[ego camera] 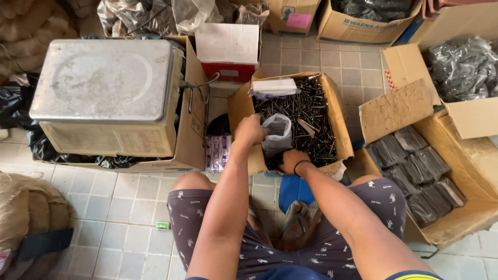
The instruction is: The person picks up several large black nails from a cardboard box by hand, places them into a small clear plastic bag, and then returns the bag to the box.
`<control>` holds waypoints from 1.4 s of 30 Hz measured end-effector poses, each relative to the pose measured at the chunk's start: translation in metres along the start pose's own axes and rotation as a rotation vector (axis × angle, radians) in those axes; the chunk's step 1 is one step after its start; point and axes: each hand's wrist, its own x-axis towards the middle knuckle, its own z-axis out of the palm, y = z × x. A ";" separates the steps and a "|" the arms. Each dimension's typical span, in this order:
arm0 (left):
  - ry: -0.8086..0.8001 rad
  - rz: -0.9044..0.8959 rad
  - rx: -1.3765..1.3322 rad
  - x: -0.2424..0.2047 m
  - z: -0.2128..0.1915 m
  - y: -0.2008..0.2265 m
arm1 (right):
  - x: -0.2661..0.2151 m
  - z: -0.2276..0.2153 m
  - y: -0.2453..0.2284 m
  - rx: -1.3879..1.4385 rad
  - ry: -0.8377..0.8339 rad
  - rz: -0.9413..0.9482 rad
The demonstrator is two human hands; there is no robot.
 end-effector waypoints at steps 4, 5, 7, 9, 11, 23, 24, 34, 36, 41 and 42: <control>0.005 -0.008 -0.005 0.003 0.000 -0.001 | 0.010 -0.003 -0.003 -0.129 -0.028 0.027; 0.004 -0.007 -0.009 0.003 0.001 -0.001 | 0.018 0.003 0.002 -0.173 -0.039 0.033; 0.005 -0.009 -0.009 0.001 0.001 -0.002 | 0.025 0.011 0.003 -0.213 -0.049 0.034; 0.003 -0.001 -0.012 -0.001 -0.001 -0.002 | 0.021 0.009 -0.003 -0.220 -0.084 0.036; 0.005 -0.004 -0.006 0.005 0.004 -0.008 | 0.013 0.004 -0.008 -0.256 -0.057 0.028; 0.002 0.007 -0.051 0.001 -0.001 -0.006 | 0.036 0.031 0.013 -0.442 0.021 -0.114; 0.001 0.012 -0.059 0.005 0.000 -0.007 | 0.034 0.024 0.013 -0.448 -0.009 -0.144; 0.009 -0.012 0.017 0.016 0.012 -0.006 | 0.041 0.032 0.035 -0.303 -0.048 -0.164; 0.028 0.000 -0.008 0.015 0.014 -0.006 | 0.030 0.025 0.028 -0.370 -0.063 -0.170; 0.031 0.007 0.017 0.021 0.015 -0.011 | 0.027 0.006 0.022 -0.459 -0.096 -0.222; 0.030 0.005 0.035 0.022 0.014 -0.013 | 0.025 -0.002 0.017 -0.499 -0.129 -0.237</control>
